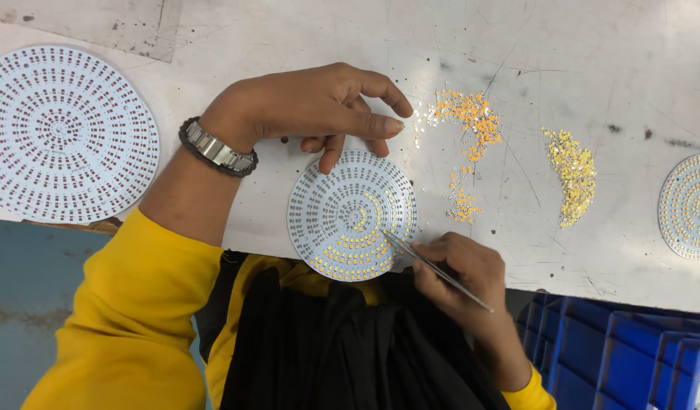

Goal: The person uses tweezers to pick up small yellow LED components from a pile on the table and places them one by one into empty slots on a circular LED board. The left hand stabilizes the board while the right hand performs the placement.

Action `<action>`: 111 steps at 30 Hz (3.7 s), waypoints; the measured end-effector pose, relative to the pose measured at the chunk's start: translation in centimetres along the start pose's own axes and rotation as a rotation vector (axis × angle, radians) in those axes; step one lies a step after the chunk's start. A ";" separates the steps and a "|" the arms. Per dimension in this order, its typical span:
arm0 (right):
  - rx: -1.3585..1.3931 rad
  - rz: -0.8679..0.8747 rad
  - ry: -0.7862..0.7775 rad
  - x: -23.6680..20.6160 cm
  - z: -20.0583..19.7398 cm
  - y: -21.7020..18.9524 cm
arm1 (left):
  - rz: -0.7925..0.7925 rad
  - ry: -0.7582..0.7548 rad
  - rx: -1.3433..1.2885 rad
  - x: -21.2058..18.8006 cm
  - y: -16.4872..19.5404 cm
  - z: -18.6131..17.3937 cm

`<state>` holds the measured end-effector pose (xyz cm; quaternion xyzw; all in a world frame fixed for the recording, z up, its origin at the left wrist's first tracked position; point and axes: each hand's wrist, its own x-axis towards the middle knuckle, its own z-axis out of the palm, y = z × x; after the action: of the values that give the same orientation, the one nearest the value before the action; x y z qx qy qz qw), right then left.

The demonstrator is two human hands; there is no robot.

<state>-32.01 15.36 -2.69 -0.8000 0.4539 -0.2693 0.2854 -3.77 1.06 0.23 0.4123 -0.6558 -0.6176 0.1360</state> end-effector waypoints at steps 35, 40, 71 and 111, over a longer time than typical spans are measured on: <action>0.308 0.153 0.301 -1.8 -2.5 4.1 | 0.012 -0.042 -0.023 0.1 0.2 -0.2; 0.221 0.150 0.198 -3.7 -4.7 4.8 | -0.012 -0.058 -0.048 0.4 0.3 -0.2; 0.060 -0.040 0.008 -3.7 -5.5 4.6 | 0.014 -0.082 -0.092 0.7 -0.1 -0.3; 0.062 0.050 0.040 -3.3 -4.9 4.0 | -0.019 -0.045 -0.054 0.6 0.3 -0.1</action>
<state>-39.14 15.58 -2.69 -0.7738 0.4707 -0.2920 0.3072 -4.22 0.53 0.34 0.4008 -0.6380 -0.6452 0.1264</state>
